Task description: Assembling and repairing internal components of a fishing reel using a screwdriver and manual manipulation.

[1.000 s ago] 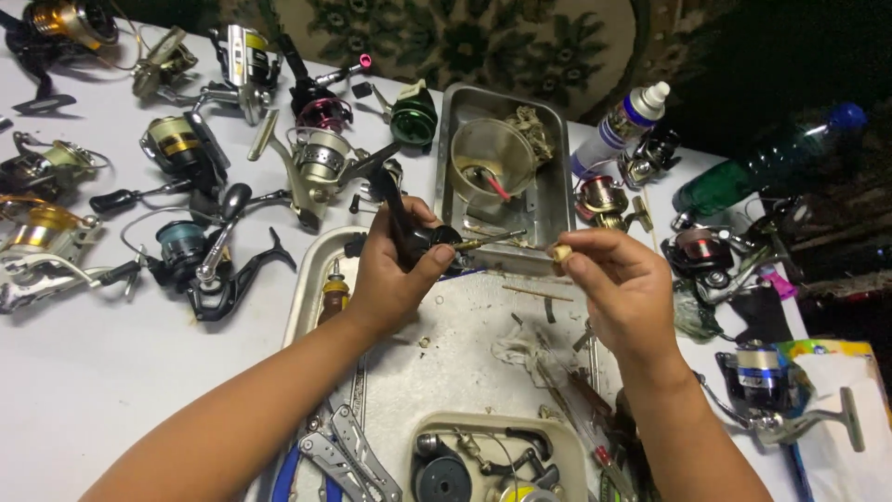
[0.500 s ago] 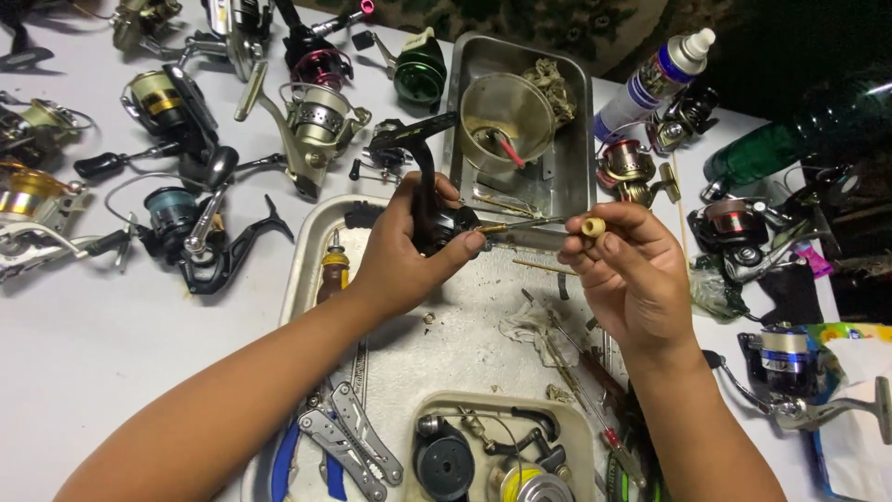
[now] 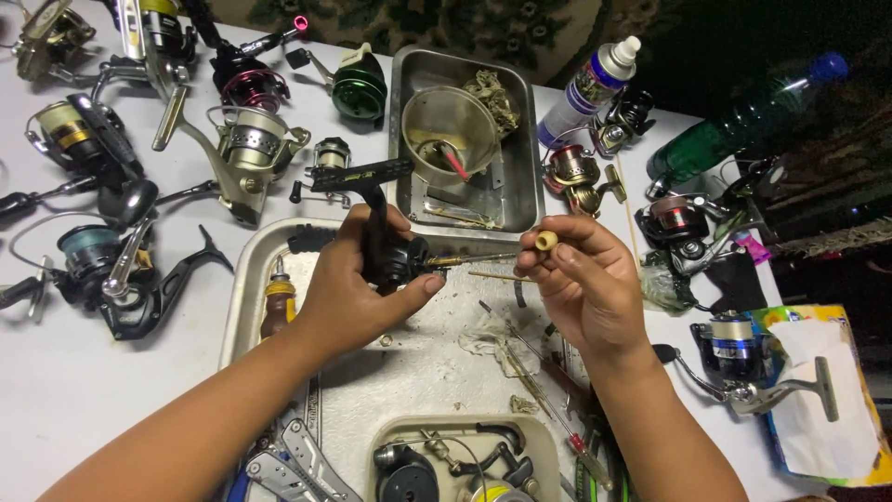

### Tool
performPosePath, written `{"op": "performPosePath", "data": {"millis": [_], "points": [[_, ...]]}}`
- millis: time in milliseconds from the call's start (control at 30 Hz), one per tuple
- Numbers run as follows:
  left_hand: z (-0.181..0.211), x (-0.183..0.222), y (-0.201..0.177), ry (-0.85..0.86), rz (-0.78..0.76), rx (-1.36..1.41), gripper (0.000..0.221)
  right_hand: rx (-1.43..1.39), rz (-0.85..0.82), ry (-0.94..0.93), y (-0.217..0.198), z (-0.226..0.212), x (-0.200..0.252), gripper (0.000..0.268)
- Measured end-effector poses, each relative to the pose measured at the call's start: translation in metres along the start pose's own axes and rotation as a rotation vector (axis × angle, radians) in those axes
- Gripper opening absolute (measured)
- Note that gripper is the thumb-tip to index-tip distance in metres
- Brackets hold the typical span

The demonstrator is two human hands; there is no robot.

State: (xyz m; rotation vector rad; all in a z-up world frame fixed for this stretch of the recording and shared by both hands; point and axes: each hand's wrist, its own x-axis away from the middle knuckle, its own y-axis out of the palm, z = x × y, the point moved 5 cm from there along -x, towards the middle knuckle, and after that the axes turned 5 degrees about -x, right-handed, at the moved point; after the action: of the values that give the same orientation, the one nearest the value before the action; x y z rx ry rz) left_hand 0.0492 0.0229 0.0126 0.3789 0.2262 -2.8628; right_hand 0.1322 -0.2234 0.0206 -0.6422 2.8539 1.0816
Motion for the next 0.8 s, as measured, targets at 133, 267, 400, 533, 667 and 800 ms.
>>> {"op": "performPosePath", "data": {"millis": [133,267,400,533,667,800], "points": [[-0.001,0.000,0.003,0.008,-0.005,-0.026,0.056,0.039,0.014,-0.014,-0.001,0.001,0.000,0.032],[0.002,-0.001,0.002,0.023,0.011,-0.019,0.053,-0.021,0.020,0.039,-0.004,0.003,-0.002,0.033],[0.002,0.000,0.003,0.022,0.021,-0.004,0.052,-0.041,0.033,0.083,-0.009,0.007,-0.003,0.033],[0.002,0.000,0.003,0.013,0.012,0.004,0.052,-0.013,0.039,0.075,-0.002,0.007,-0.002,0.031],[0.001,0.000,0.004,0.020,0.009,-0.005,0.052,0.217,-0.018,-0.119,0.007,-0.002,0.003,0.032],[0.003,-0.001,0.004,0.024,-0.005,-0.020,0.053,0.479,-0.077,-0.275,0.021,-0.009,0.006,0.029]]}}
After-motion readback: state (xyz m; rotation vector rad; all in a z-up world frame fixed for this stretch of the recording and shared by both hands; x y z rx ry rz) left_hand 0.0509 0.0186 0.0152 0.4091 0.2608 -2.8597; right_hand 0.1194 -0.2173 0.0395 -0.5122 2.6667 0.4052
